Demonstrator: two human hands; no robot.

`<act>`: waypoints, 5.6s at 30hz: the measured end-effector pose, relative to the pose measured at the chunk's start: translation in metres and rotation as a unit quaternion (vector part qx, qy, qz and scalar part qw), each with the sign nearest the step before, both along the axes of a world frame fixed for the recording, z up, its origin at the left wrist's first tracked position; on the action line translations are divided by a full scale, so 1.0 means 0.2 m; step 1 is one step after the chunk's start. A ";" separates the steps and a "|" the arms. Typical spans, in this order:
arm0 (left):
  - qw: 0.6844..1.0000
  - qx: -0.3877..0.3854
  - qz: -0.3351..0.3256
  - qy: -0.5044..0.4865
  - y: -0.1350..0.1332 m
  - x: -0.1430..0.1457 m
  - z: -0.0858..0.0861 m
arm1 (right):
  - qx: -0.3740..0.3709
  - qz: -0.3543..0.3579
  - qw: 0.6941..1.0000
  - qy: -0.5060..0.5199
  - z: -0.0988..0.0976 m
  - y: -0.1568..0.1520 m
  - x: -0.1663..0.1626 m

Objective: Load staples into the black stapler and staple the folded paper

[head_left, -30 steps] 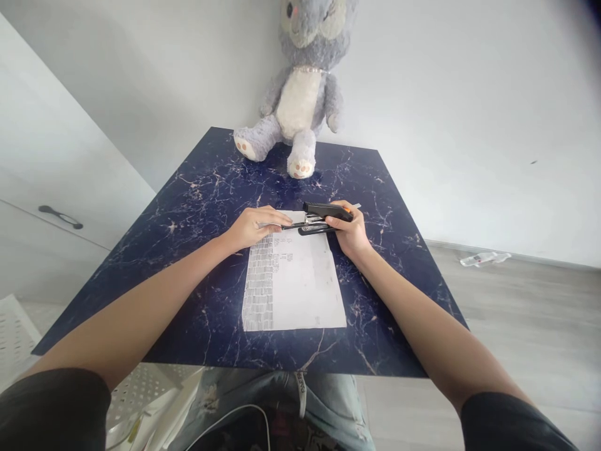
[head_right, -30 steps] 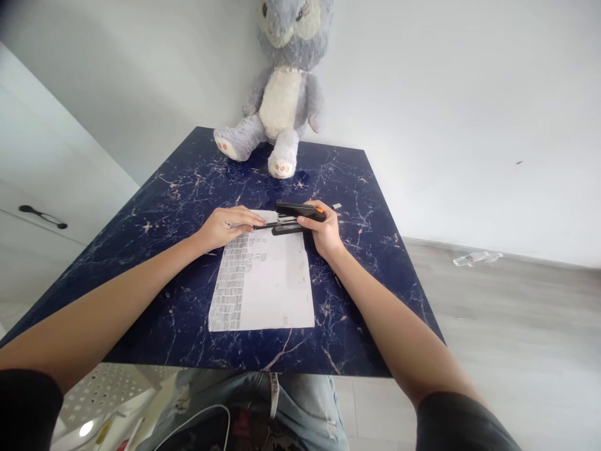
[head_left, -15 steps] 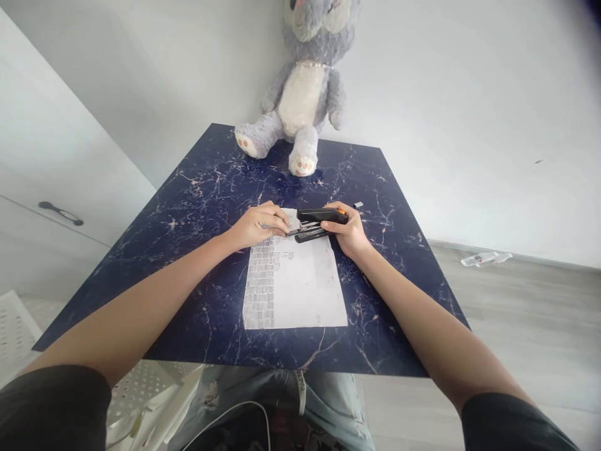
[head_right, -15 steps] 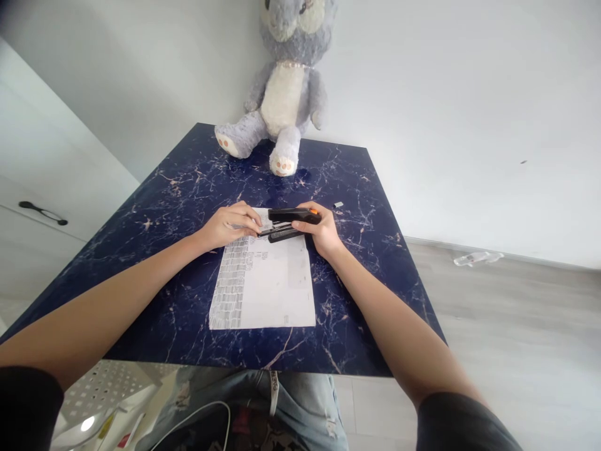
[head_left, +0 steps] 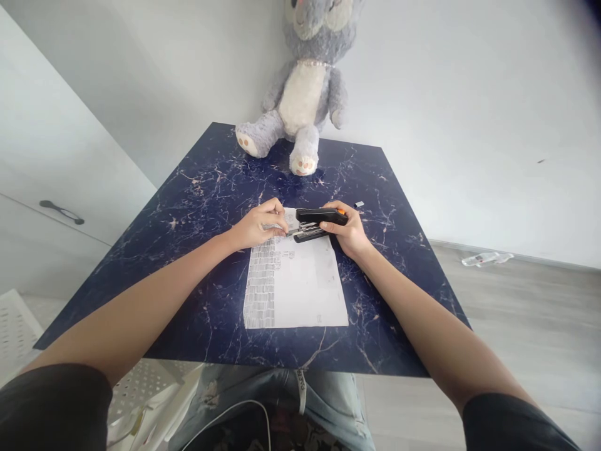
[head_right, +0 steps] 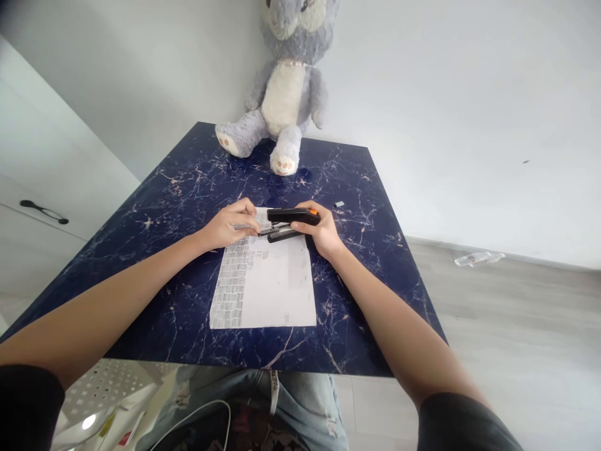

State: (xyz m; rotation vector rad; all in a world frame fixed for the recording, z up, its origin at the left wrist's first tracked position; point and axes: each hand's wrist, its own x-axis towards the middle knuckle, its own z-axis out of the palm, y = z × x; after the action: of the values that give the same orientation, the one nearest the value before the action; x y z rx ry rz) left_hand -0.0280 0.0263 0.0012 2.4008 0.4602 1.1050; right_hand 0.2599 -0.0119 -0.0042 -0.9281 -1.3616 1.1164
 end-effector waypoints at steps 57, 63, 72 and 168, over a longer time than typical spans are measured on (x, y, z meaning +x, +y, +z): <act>0.998 0.004 0.032 -0.050 0.01 0.00 0.00 | 0.006 0.127 0.990 -0.062 0.03 -0.03 -0.01; 0.997 -0.008 0.028 -0.066 0.00 0.00 -0.01 | 0.011 0.127 0.989 -0.070 0.02 -0.03 0.00; 0.995 -0.009 0.076 -0.062 -0.02 0.00 0.02 | -0.006 0.115 0.992 -0.060 0.03 -0.03 -0.02; 0.937 0.006 0.056 0.344 -0.20 0.08 0.01 | 0.148 -0.006 0.935 -0.323 0.07 0.04 0.23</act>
State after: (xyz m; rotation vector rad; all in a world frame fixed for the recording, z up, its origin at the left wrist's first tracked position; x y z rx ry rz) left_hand -0.0122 -0.0137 0.0025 2.7547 0.8176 0.2624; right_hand 0.3056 -0.0041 0.0093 -1.1221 -1.9870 0.5751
